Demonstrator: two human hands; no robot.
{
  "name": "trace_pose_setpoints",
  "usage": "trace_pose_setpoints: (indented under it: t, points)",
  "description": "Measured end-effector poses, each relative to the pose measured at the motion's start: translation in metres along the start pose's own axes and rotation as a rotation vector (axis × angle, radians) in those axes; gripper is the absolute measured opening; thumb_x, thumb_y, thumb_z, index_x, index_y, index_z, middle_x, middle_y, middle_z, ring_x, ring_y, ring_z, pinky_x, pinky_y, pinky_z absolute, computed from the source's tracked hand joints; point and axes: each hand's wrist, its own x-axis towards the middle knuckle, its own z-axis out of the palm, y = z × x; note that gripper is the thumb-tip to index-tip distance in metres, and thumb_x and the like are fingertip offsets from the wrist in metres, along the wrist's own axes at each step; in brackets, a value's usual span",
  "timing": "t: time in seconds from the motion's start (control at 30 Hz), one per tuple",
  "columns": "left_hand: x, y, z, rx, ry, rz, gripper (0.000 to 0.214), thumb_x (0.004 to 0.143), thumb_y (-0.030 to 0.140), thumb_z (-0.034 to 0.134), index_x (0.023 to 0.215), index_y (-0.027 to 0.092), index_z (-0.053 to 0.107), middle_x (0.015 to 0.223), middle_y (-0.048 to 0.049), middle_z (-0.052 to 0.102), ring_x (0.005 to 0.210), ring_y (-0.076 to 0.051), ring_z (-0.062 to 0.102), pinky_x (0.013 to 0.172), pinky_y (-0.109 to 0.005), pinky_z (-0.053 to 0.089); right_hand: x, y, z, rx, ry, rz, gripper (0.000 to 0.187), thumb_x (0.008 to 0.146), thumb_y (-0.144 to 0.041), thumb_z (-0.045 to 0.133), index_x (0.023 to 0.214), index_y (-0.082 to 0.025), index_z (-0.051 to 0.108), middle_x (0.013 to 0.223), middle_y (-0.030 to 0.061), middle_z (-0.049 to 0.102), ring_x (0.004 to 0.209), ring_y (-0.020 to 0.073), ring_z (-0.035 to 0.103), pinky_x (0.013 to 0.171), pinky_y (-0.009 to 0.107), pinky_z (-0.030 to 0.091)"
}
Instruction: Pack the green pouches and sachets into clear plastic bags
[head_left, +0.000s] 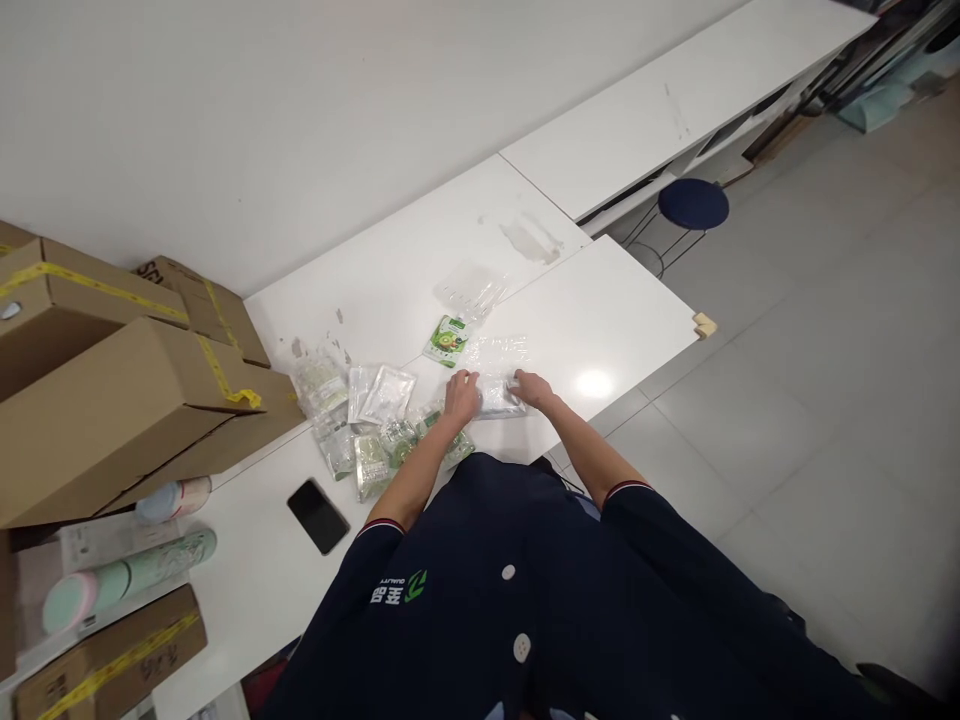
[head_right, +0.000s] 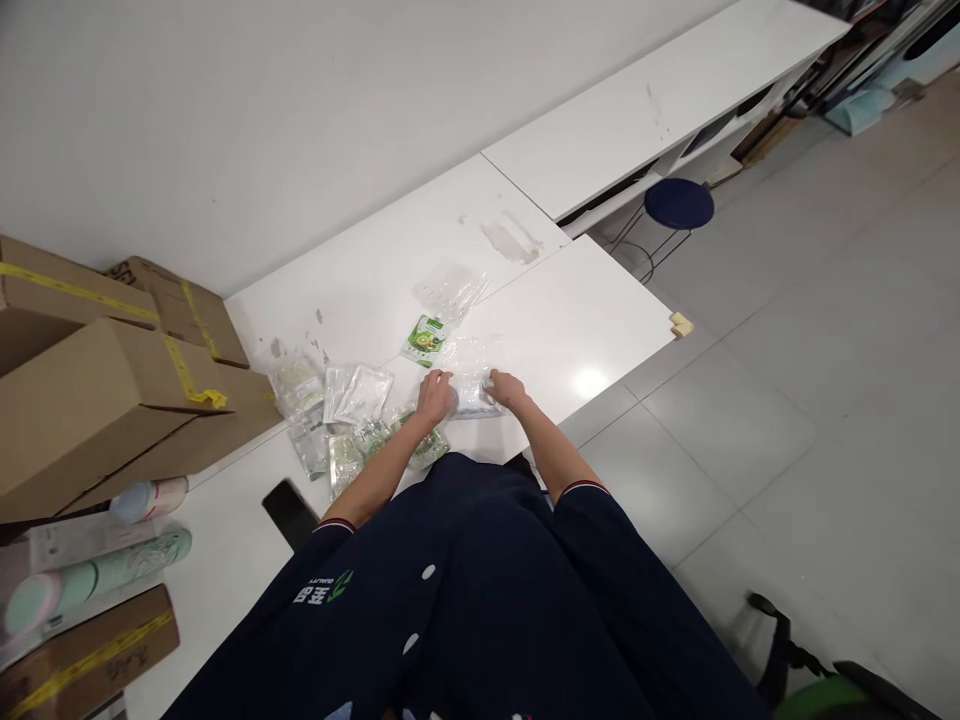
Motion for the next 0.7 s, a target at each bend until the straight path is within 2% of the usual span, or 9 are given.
trace_pose_setpoints:
  t: [0.1, 0.2, 0.3, 0.37, 0.43, 0.5, 0.57, 0.63, 0.7]
  points:
    - [-0.029, 0.001, 0.011, 0.064, -0.098, 0.186, 0.053, 0.079, 0.02, 0.057, 0.132, 0.02, 0.052, 0.137, -0.0137, 0.047, 0.121, -0.029, 0.048, 0.104, -0.04, 0.036, -0.015, 0.0, 0.01, -0.069, 0.181, -0.021, 0.047, 0.089, -0.032, 0.054, 0.133, -0.018, 0.048, 0.137, 0.019, 0.048, 0.119, 0.0321, 0.047, 0.094, 0.043, 0.039]
    - [-0.045, 0.006, 0.027, 0.195, -0.165, 0.234, 0.078, 0.072, 0.017, 0.063, 0.145, 0.015, 0.037, 0.148, -0.0221, 0.036, 0.128, -0.037, 0.042, 0.103, -0.048, 0.036, -0.034, 0.01, 0.025, -0.158, 0.334, -0.186, 0.047, 0.091, -0.036, 0.051, 0.134, -0.017, 0.049, 0.144, 0.0185, 0.042, 0.129, 0.033, 0.039, 0.103, 0.046, 0.032]
    - [-0.043, 0.015, 0.04, 0.22, -0.161, 0.132, 0.071, 0.081, 0.012, 0.052, 0.149, 0.016, 0.031, 0.154, -0.0252, 0.027, 0.131, -0.039, 0.041, 0.099, -0.053, 0.037, -0.047, 0.025, 0.044, -0.203, 0.21, -0.368, 0.057, 0.087, -0.037, 0.054, 0.14, -0.018, 0.045, 0.151, 0.0144, 0.038, 0.138, 0.0312, 0.032, 0.109, 0.046, 0.029]
    - [-0.036, 0.022, 0.044, 0.155, -0.164, 0.062, 0.061, 0.088, 0.012, 0.042, 0.149, 0.016, 0.034, 0.156, -0.0244, 0.023, 0.129, -0.039, 0.043, 0.097, -0.055, 0.038, -0.051, 0.031, 0.054, -0.228, 0.148, -0.382, 0.068, 0.083, -0.029, 0.054, 0.148, -0.019, 0.036, 0.157, 0.0108, 0.03, 0.144, 0.0293, 0.024, 0.112, 0.047, 0.027]
    - [-0.031, 0.029, 0.041, 0.096, -0.172, 0.028, 0.056, 0.091, 0.013, 0.037, 0.147, 0.016, 0.038, 0.158, -0.0234, 0.02, 0.128, -0.039, 0.044, 0.096, -0.057, 0.038, -0.052, 0.032, 0.056, -0.241, 0.15, -0.345, 0.069, 0.084, -0.02, 0.048, 0.15, -0.019, 0.031, 0.159, 0.0094, 0.027, 0.146, 0.0272, 0.022, 0.112, 0.046, 0.028]
    - [-0.029, 0.033, 0.032, 0.076, -0.189, 0.014, 0.054, 0.092, 0.014, 0.037, 0.146, 0.016, 0.04, 0.157, -0.0231, 0.023, 0.127, -0.038, 0.045, 0.097, -0.057, 0.038, -0.054, 0.031, 0.051, -0.239, 0.156, -0.34, 0.064, 0.086, -0.015, 0.042, 0.149, -0.018, 0.034, 0.158, 0.0094, 0.03, 0.145, 0.026, 0.025, 0.111, 0.046, 0.03]
    - [-0.028, 0.033, 0.018, 0.065, -0.246, -0.001, 0.052, 0.09, 0.015, 0.04, 0.142, 0.017, 0.044, 0.151, -0.0227, 0.036, 0.126, -0.037, 0.046, 0.097, -0.054, 0.039, -0.055, 0.03, 0.038, -0.208, 0.133, -0.368, 0.058, 0.088, -0.016, 0.04, 0.146, -0.018, 0.041, 0.154, 0.009, 0.038, 0.143, 0.0259, 0.031, 0.111, 0.045, 0.031]
    - [-0.026, 0.027, 0.004, 0.039, -0.321, -0.019, 0.044, 0.089, 0.017, 0.044, 0.131, 0.019, 0.054, 0.135, -0.0193, 0.054, 0.122, -0.035, 0.05, 0.095, -0.049, 0.041, -0.056, 0.03, 0.021, -0.116, 0.076, -0.378, 0.048, 0.091, -0.021, 0.041, 0.138, -0.02, 0.051, 0.144, 0.0081, 0.051, 0.133, 0.025, 0.045, 0.107, 0.041, 0.036]
    - [-0.02, 0.017, -0.009, 0.01, -0.377, -0.045, 0.034, 0.088, 0.02, 0.045, 0.117, 0.021, 0.062, 0.116, -0.0143, 0.065, 0.113, -0.032, 0.056, 0.091, -0.044, 0.044, -0.053, 0.029, 0.004, 0.011, -0.013, -0.356, 0.037, 0.094, -0.031, 0.042, 0.124, -0.023, 0.061, 0.126, 0.0067, 0.065, 0.113, 0.023, 0.06, 0.096, 0.035, 0.045]
